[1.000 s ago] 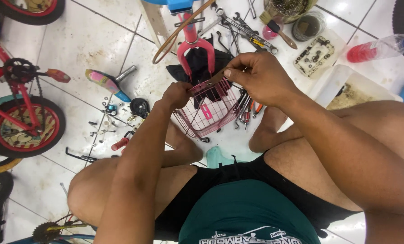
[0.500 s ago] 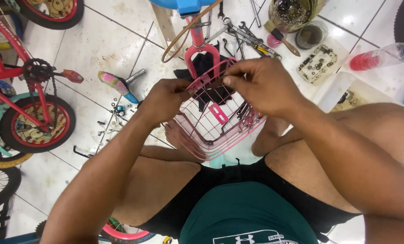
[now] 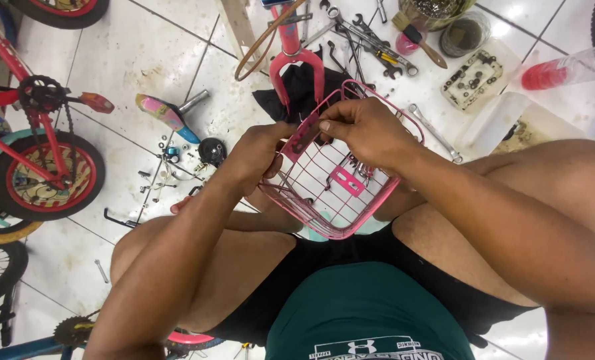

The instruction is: The person attaches a pink wire basket to the handlebars of a blue and pink bicycle. They position the basket, insert a bolt through the mounting bracket, and tighten it by hand to secure the basket to the bike frame.

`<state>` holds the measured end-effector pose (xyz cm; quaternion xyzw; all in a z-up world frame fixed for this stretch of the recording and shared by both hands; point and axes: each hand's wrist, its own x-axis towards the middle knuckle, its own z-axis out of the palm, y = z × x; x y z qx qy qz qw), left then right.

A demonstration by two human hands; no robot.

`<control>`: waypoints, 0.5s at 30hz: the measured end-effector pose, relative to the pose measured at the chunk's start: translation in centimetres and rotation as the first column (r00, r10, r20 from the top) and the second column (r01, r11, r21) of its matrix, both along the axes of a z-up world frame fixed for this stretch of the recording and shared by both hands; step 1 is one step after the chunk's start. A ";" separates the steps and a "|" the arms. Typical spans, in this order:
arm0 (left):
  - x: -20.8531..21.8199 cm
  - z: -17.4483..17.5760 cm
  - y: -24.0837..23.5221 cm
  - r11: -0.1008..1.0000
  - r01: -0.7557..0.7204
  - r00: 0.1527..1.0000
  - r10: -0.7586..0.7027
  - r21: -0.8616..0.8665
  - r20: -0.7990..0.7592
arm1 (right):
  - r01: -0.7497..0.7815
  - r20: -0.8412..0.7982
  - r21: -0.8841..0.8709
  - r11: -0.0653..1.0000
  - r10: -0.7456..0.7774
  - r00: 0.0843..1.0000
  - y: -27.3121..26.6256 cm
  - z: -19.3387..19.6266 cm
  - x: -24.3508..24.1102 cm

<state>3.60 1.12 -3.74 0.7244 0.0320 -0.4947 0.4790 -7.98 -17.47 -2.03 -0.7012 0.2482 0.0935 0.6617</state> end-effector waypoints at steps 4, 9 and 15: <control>-0.7 2.9 -0.4 0.977 0.182 0.960 -0.201 0.112 0.193 | 0.087 0.009 0.062 0.994 -0.088 0.996 0.6 -1.3 -0.1; -0.5 2.6 -0.8 0.885 0.372 0.816 -0.456 0.279 0.356 | 0.125 0.039 0.068 0.990 -0.128 0.991 0.9 -1.7 0.1; -0.8 3.2 -1.3 0.829 0.451 0.723 -0.557 0.331 0.409 | -0.110 -0.055 -0.293 0.950 0.098 0.994 -0.1 0.8 0.4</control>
